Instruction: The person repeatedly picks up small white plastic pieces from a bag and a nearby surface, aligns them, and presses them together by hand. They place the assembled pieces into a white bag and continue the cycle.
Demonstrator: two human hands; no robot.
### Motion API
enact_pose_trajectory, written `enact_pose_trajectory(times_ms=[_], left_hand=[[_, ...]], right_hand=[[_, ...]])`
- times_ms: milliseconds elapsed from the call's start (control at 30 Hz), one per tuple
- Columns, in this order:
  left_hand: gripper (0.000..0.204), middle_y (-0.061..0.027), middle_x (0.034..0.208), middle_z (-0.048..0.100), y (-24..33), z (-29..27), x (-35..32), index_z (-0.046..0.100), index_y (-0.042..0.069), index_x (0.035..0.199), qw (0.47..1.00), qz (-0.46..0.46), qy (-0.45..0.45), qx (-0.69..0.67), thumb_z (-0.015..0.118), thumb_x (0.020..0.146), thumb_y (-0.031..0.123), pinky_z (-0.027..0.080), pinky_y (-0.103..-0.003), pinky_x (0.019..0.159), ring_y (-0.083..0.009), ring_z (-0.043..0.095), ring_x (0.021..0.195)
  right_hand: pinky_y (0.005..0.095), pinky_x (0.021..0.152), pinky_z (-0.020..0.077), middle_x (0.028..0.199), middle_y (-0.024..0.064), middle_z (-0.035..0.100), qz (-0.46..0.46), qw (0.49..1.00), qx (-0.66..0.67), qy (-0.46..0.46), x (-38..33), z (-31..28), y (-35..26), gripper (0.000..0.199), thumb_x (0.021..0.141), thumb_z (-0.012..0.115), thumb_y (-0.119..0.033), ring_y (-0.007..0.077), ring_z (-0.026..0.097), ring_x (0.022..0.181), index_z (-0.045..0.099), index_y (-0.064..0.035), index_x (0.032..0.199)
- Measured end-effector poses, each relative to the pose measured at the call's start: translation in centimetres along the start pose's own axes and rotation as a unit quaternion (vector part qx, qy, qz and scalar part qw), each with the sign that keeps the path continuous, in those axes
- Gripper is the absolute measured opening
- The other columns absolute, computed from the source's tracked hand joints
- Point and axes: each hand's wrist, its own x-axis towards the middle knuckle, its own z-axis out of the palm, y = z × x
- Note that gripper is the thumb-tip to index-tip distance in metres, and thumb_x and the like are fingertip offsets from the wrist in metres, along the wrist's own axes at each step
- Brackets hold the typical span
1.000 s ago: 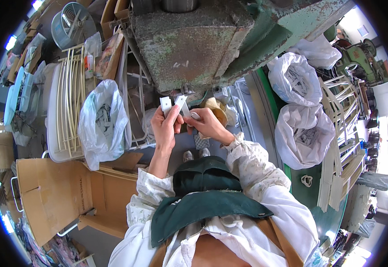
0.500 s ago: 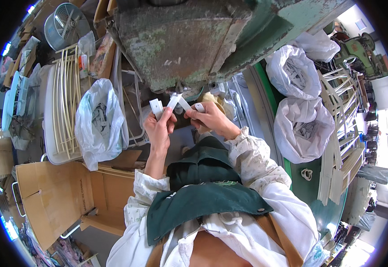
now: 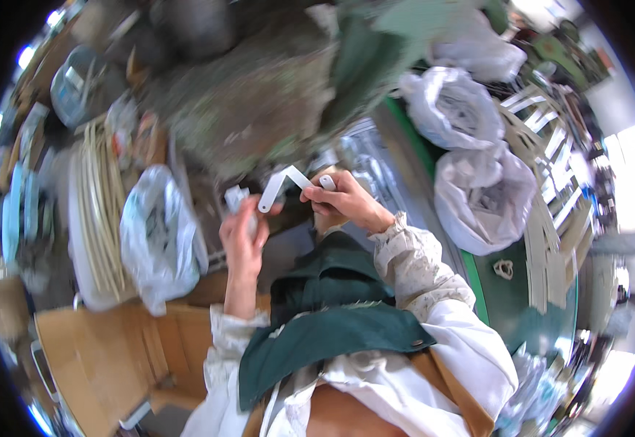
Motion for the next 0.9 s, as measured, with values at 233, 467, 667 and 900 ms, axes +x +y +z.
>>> enact_pose_trajectory(times_ms=[233,467,667,900], left_hand=[[0.026,-0.0126,0.076,0.062,-3.6,-3.2,-0.9,0.06,0.001,0.099,0.996,-0.076,0.01,-0.042,0.05,0.096,0.025,0.032,-0.021,0.043,-0.0098,0.044,0.047],[0.034,-0.0093,0.077,0.06,-4.4,-2.2,-0.4,0.056,0.002,0.111,0.992,-0.012,0.045,-0.115,0.051,0.096,0.032,0.042,-0.027,0.058,-0.0159,0.053,0.065],[0.037,-0.0076,0.078,0.06,-4.4,-1.3,0.0,0.055,0.0,0.114,0.994,-0.032,0.059,-0.088,0.049,0.097,0.033,0.041,-0.026,0.059,-0.0138,0.052,0.064],[0.022,-0.0068,0.078,0.06,-4.3,-1.0,-0.7,0.055,0.001,0.103,0.996,-0.007,0.063,-0.07,0.049,0.097,0.021,0.042,-0.025,0.06,-0.013,0.054,0.064]], right_hand=[[0.0289,0.053,0.0409,0.074,0.0083,0.06,-0.068,0.884,-0.163,0.432,-4.8,-23.2,-5.1,0.024,0.086,0.058,-0.022,0.0155,0.053,0.06,0.063,0.0013,0.091],[0.0234,0.053,0.0474,0.076,0.0048,0.065,-0.087,0.981,-0.133,0.108,0.2,-5.6,-2.0,0.017,0.093,0.049,-0.008,0.01,0.06,0.062,0.062,-0.0014,0.1],[0.0226,0.047,0.0475,0.078,0.01,0.064,-0.009,0.999,0.039,-0.024,3.6,4.2,0.1,0.021,0.098,0.046,-0.013,0.0097,0.057,0.055,0.054,0.0048,0.091],[0.0239,0.055,0.0501,0.084,0.0122,0.065,0.093,0.992,0.075,-0.035,4.8,4.0,1.0,0.03,0.098,0.044,-0.017,0.0133,0.06,0.062,0.059,0.0078,0.091]])
